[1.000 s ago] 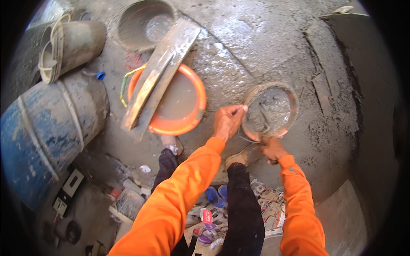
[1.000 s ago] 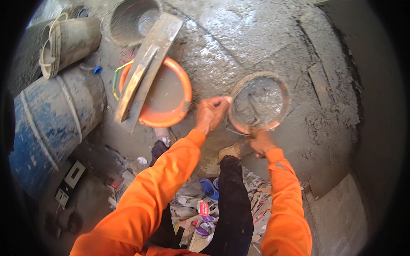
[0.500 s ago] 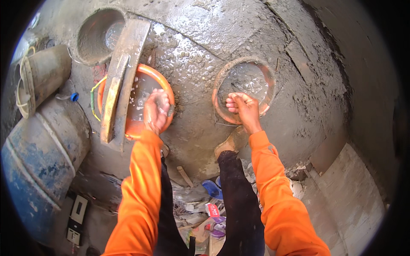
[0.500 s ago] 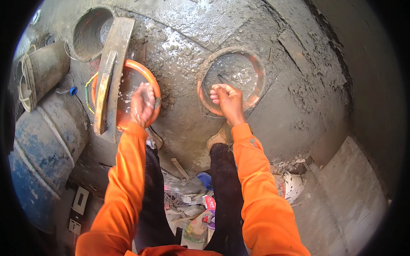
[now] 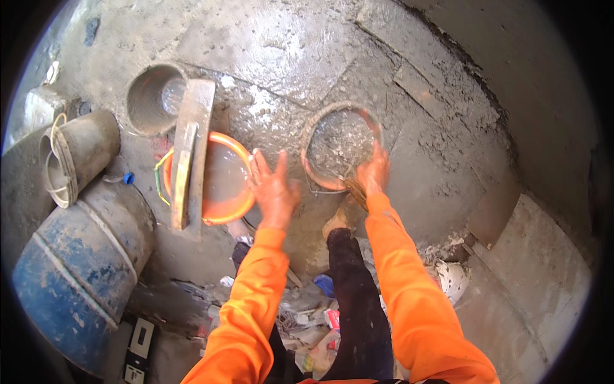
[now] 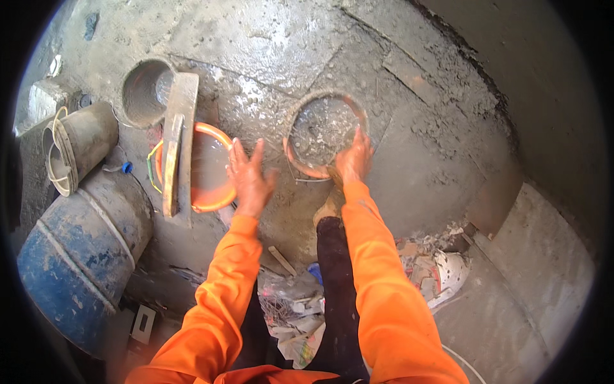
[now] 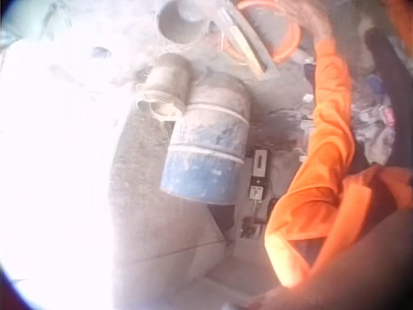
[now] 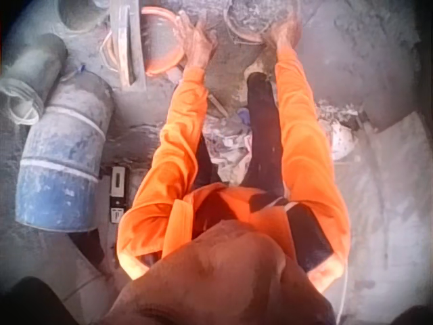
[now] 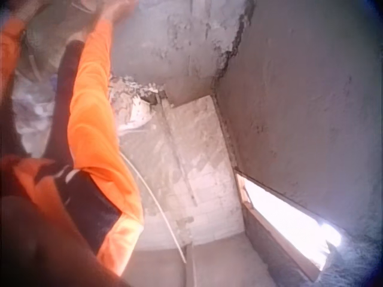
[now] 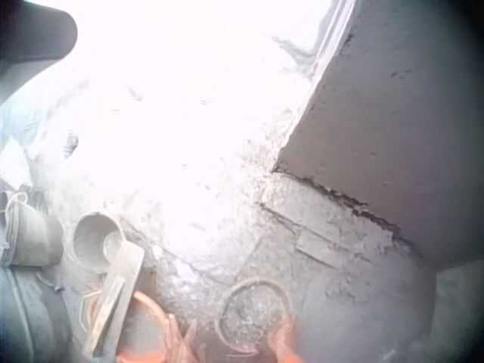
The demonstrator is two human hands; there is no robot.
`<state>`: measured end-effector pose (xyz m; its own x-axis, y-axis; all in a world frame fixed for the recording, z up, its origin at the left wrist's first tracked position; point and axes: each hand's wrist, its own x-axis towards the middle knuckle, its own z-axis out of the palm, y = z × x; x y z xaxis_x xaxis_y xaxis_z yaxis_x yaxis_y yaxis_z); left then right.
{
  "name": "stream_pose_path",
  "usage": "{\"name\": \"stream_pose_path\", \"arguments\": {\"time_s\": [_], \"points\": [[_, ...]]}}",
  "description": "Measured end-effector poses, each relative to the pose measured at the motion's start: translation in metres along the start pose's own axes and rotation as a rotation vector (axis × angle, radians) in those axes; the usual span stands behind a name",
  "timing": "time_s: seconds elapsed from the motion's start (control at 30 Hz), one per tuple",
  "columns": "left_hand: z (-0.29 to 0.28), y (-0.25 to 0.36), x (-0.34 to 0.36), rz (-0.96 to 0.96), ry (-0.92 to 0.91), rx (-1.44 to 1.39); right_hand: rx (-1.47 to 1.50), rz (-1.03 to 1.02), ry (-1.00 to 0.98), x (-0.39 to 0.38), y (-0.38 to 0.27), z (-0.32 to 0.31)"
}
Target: The person applies and smooths wet cement on a wall and floor using a wooden float and a smaller trowel, dipping the tools into water to finish the surface.
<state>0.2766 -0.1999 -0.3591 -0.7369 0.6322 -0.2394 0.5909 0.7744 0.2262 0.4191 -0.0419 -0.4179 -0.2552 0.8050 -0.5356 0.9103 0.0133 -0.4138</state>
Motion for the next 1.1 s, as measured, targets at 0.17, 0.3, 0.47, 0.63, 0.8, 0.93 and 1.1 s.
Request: {"name": "stream_pose_path", "arguments": {"time_s": [0.17, 0.3, 0.47, 0.63, 0.8, 0.93, 1.1], "points": [[-0.044, 0.005, -0.024, -0.098, -0.364, -1.134, -0.085, -0.153, 0.143, -0.001, -0.023, 0.014], [-0.06, 0.049, -0.052, 0.44, -0.318, -1.243, -0.218, -0.135, -0.009, -0.004, -0.058, 0.04], [-0.013, 0.021, 0.022, 0.635, -0.273, -0.638, -0.304, -0.795, -0.004, -0.016, -0.07, 0.049], [0.029, -0.055, 0.035, -0.467, 0.273, -0.859, -0.454, -0.555, -0.12, -0.003, -0.083, 0.043], [0.1, -0.161, 0.004, -1.22, 0.208, -1.279, -0.36, -0.588, -0.213, -0.009, -0.107, 0.087], [0.119, -0.213, 0.017, -1.393, -0.202, -2.111, -0.106, -0.417, -0.354, -0.028, -0.124, 0.117], [0.03, -0.089, 0.02, -0.673, -0.465, -1.685, -0.061, -0.224, -0.379, -0.014, -0.105, 0.11]]}}
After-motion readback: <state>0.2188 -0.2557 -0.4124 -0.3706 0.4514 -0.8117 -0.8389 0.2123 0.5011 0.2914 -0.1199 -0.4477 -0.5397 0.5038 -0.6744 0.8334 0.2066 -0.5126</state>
